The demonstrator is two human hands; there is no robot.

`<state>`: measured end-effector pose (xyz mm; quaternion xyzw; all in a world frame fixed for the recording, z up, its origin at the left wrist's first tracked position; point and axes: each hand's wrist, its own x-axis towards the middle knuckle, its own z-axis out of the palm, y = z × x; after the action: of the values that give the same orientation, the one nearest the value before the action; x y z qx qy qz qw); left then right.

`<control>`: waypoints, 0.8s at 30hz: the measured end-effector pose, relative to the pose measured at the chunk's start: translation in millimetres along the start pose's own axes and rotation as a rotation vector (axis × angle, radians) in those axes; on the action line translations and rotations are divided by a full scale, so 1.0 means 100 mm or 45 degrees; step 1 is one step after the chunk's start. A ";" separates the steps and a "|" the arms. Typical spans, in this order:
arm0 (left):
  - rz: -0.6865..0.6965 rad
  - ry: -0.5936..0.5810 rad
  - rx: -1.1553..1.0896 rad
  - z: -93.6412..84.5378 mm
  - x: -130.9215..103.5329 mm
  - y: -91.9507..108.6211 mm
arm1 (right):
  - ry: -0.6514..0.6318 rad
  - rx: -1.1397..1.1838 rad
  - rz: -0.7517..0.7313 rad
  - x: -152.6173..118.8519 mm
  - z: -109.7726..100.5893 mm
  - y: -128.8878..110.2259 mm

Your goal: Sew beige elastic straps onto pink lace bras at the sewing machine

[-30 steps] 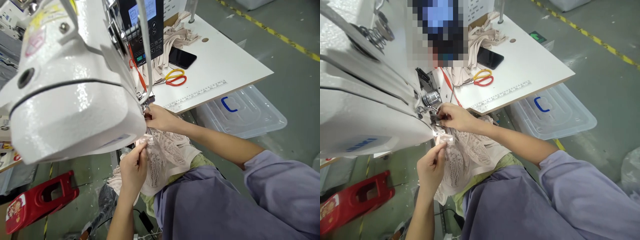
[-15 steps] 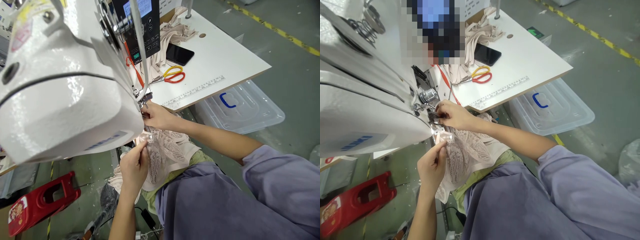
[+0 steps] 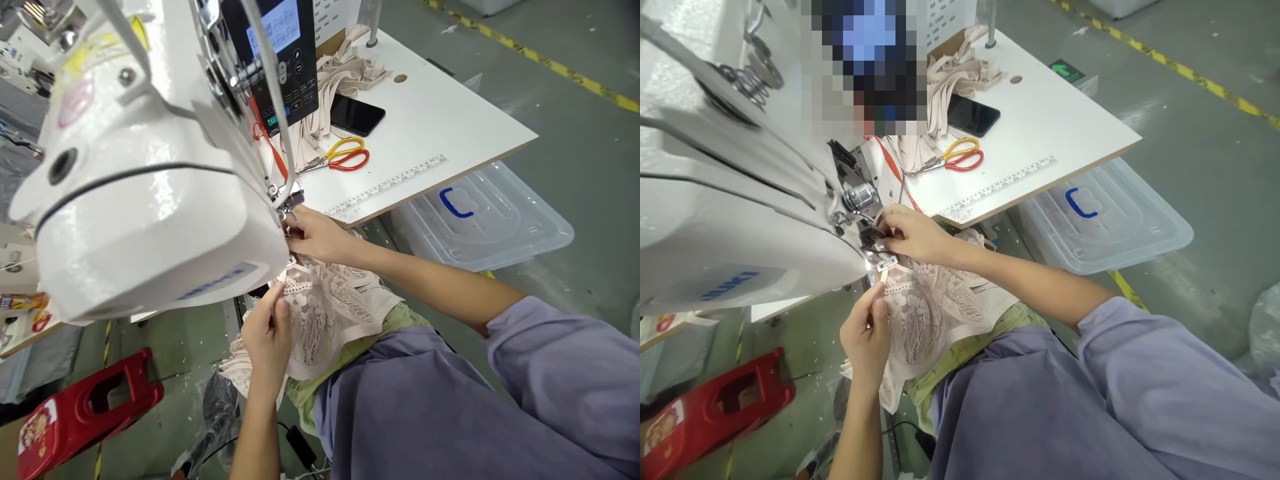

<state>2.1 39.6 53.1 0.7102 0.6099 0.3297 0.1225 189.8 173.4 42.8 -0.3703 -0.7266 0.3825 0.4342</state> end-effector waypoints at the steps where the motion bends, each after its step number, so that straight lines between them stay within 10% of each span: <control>1: 0.001 -0.006 -0.022 0.01 0.00 0.00 | 0.001 -0.003 0.007 -0.01 0.00 0.00; 24: -0.046 -0.034 0.059 0.01 0.15 -0.01 | 0.027 -0.118 0.027 0.07 0.03 -0.04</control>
<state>2.3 54.2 56.1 0.7059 0.6284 0.3038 0.1202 184.2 177.2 47.7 -0.4019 -0.7350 0.3489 0.4203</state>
